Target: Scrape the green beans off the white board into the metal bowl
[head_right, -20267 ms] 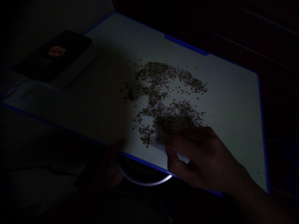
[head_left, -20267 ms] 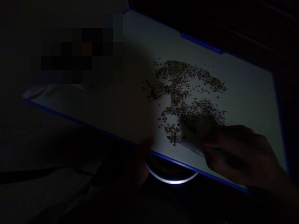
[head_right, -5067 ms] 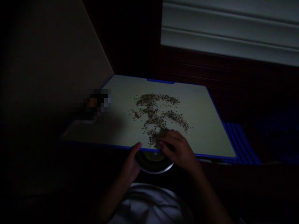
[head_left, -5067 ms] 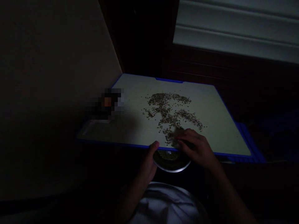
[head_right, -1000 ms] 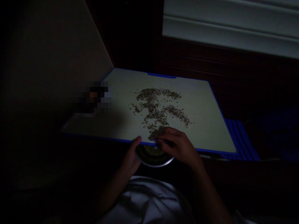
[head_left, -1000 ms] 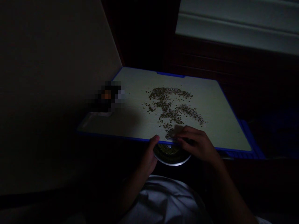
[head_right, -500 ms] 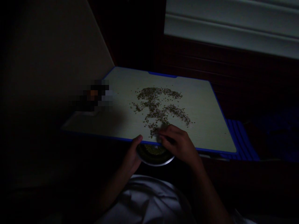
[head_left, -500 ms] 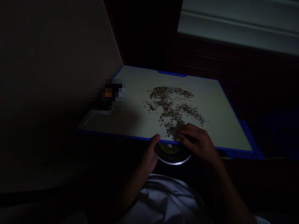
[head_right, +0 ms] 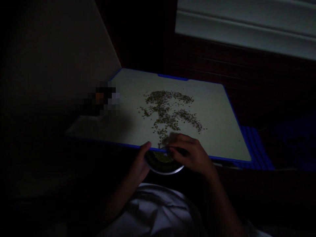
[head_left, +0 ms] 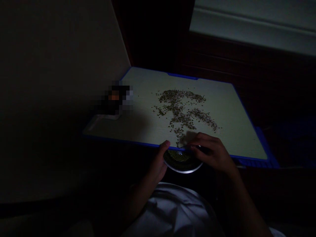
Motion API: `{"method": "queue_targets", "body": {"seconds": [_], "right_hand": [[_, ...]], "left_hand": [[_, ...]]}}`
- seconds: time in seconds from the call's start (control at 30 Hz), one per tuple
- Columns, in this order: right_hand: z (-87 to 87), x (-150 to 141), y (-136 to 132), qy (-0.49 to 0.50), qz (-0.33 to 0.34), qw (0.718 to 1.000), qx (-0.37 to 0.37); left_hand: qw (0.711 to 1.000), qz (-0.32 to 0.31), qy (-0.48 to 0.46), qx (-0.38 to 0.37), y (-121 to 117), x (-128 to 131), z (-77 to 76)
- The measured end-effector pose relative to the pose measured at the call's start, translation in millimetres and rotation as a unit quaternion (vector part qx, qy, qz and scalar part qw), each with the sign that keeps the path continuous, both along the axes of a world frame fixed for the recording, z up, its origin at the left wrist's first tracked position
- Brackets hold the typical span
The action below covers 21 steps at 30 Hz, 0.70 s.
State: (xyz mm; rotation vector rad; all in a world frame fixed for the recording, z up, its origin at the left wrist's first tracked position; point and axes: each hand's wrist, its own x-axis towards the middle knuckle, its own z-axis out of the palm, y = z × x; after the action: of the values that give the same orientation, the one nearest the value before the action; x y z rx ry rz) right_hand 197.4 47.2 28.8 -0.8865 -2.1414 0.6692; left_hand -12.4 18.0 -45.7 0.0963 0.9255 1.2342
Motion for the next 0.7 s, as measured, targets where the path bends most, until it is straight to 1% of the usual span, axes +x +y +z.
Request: {"method": "queue_targets", "body": {"seconds": [0.27,0.47,0.7], "right_hand": [[0.1,-4.3,3.2,-0.010,-0.015,1.000,-0.005],[-1.4,-5.5,4.7,-0.016,0.002,1.000,-0.011],[3.2,-4.1,2.8,-0.015,0.017,1.000,-0.006]], "left_hand": [[1.000,-0.006,-0.012,0.019,-0.2,1.4,7.6],[1.000,0.003,-0.014,0.019,0.0,2.0,4.2],[1.000,0.008,-0.012,0.015,0.0,1.9,2.8]]}}
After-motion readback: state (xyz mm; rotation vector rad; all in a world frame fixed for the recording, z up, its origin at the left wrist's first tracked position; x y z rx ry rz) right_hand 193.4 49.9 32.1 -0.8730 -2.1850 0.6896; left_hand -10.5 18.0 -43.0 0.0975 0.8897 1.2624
